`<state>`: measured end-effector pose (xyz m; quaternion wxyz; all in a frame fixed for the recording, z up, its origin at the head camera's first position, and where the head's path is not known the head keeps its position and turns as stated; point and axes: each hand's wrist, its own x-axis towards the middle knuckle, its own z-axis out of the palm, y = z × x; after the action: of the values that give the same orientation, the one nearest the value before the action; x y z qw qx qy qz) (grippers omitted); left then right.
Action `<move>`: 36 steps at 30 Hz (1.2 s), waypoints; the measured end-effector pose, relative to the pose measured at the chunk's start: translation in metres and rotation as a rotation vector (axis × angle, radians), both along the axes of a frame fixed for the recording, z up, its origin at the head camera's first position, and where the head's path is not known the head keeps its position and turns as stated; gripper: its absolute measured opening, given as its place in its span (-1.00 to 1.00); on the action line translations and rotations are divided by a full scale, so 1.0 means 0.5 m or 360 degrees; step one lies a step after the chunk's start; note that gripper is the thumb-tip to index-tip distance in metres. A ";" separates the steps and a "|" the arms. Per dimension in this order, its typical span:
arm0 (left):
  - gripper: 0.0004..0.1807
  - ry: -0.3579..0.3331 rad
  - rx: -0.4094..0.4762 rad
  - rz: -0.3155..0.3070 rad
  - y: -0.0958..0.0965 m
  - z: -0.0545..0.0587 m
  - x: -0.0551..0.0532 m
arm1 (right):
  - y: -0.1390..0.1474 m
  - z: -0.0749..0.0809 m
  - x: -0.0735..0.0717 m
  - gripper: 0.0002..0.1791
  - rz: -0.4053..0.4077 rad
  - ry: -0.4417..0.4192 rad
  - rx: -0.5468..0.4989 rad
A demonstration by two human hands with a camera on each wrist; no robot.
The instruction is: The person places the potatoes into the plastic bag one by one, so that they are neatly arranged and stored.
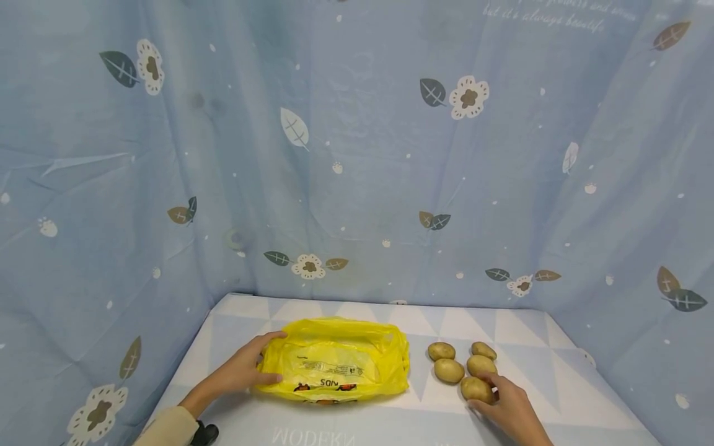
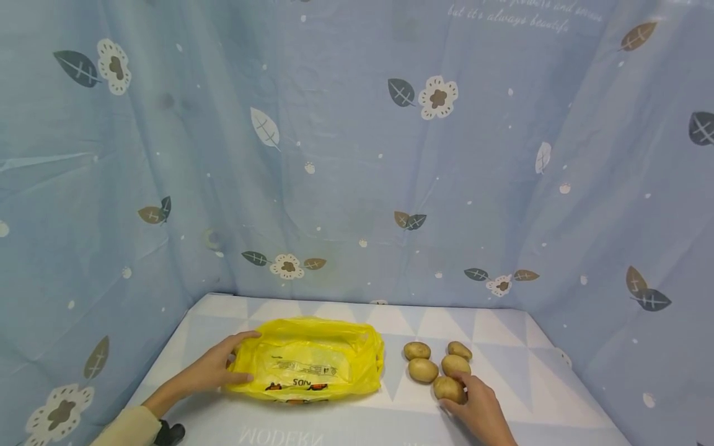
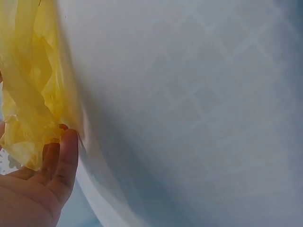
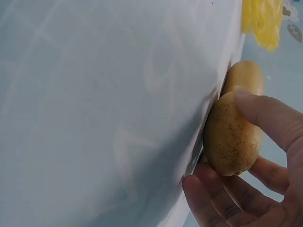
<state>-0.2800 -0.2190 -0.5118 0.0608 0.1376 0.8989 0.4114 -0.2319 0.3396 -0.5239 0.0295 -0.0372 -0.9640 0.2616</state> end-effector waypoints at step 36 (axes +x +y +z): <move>-0.02 0.0020 0.0021 -0.0095 -0.008 -0.007 -0.008 | 0.012 0.032 0.018 -0.25 -0.0114 0.0127 -0.0026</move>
<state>-0.2841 -0.2228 -0.5154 0.0665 0.1672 0.8921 0.4145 -0.2230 0.3455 -0.5079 0.0768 -0.0615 -0.9579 0.2696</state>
